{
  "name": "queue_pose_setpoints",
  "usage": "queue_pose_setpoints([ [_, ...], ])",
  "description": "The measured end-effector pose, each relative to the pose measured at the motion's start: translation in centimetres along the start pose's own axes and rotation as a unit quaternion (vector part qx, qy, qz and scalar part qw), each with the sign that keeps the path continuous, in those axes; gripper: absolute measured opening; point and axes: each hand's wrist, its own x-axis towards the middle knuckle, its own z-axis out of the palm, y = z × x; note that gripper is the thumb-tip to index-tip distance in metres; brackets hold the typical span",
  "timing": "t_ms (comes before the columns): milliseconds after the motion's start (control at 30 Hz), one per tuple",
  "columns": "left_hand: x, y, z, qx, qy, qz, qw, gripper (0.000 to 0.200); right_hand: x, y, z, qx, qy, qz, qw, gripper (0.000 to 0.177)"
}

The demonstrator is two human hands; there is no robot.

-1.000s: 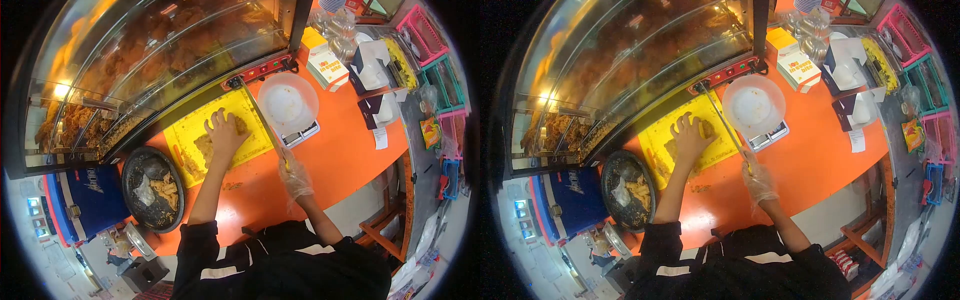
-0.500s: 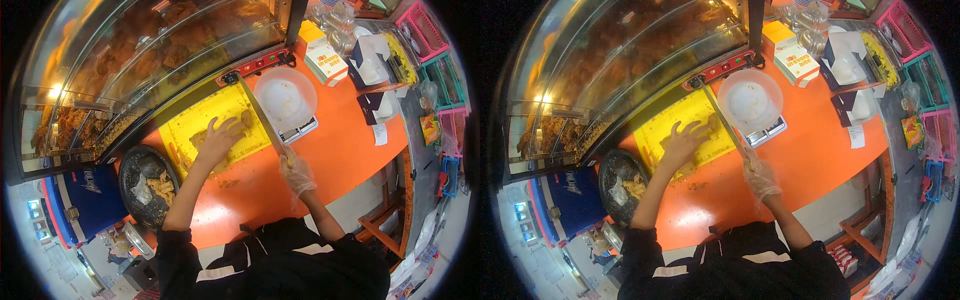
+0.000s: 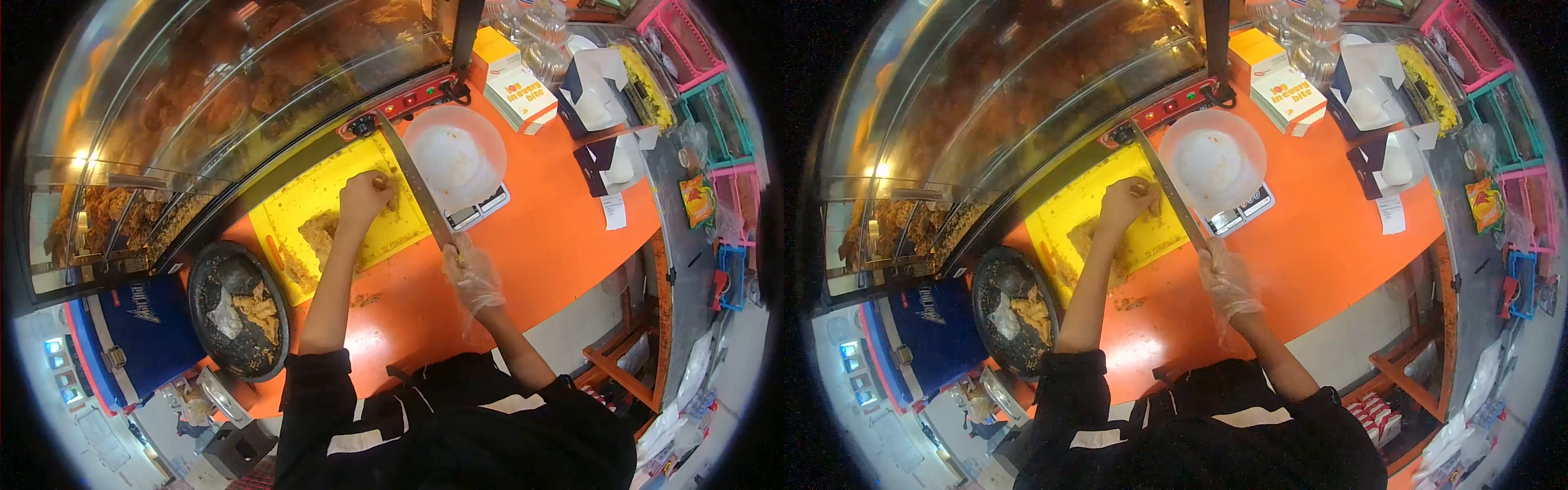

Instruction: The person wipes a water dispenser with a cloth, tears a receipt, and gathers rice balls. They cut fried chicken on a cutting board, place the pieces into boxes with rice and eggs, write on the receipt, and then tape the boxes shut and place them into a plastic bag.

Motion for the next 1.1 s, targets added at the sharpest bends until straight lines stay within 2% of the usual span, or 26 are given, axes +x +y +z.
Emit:
queue_pose_setpoints([
  [33, -0.4, 0.1, -0.1, 0.002, -0.004, 0.0, 1.0, 0.032, 0.1, -0.1, 0.1, 0.004, -0.007, 0.013, 1.0, 0.016],
  [100, -1.6, -0.1, -0.3, 0.023, -0.014, -0.09, 0.996, 0.034, 0.1, -0.4, 0.3, -0.014, -0.027, 0.012, 0.999, 0.017],
  [167, -2.9, -0.2, -0.1, 0.032, 0.014, -0.087, 0.996, 0.032, 0.4, -0.3, 1.4, -0.031, -0.046, 0.009, 0.998, 0.018],
  [233, -3.5, -0.4, 0.2, 0.039, 0.043, -0.087, 0.994, 0.031, 1.0, -0.1, 3.4, -0.174, -0.029, -0.003, 0.984, 0.015],
  [433, -4.0, -0.5, 0.4, 0.017, 0.069, -0.08, 0.994, 0.027, 1.4, -2.1, 3.8, -0.239, -0.074, 0.039, 0.967, 0.016],
  [500, -4.2, -0.5, 0.4, 0.003, 0.09, -0.052, 0.995, 0.026, 1.1, -2.2, 3.5, -0.244, -0.069, 0.029, 0.967, 0.015],
  [667, -4.4, -0.6, 0.6, -0.023, 0.095, -0.066, 0.993, 0.029, 1.3, -2.2, 3.7, -0.247, -0.074, 0.05, 0.965, 0.014],
  [733, -4.4, -0.8, 0.8, -0.029, 0.107, -0.059, 0.992, 0.029, 1.2, -2.1, 3.9, -0.274, -0.062, 0.02, 0.959, 0.016],
  [867, -4.7, -0.7, 0.6, -0.043, 0.107, -0.061, 0.992, 0.026, 1.3, -2.6, 3.9, -0.269, -0.076, 0.037, 0.959, 0.015],
  [1033, -4.6, -1.2, 0.8, -0.059, 0.094, -0.061, 0.992, 0.024, 1.1, -2.3, 4.4, -0.278, -0.046, 0.016, 0.959, 0.012],
  [1100, -4.6, -1.1, 0.9, -0.042, 0.118, -0.048, 0.991, 0.023, 1.1, -2.3, 4.5, -0.276, -0.04, 0.015, 0.96, 0.011],
])
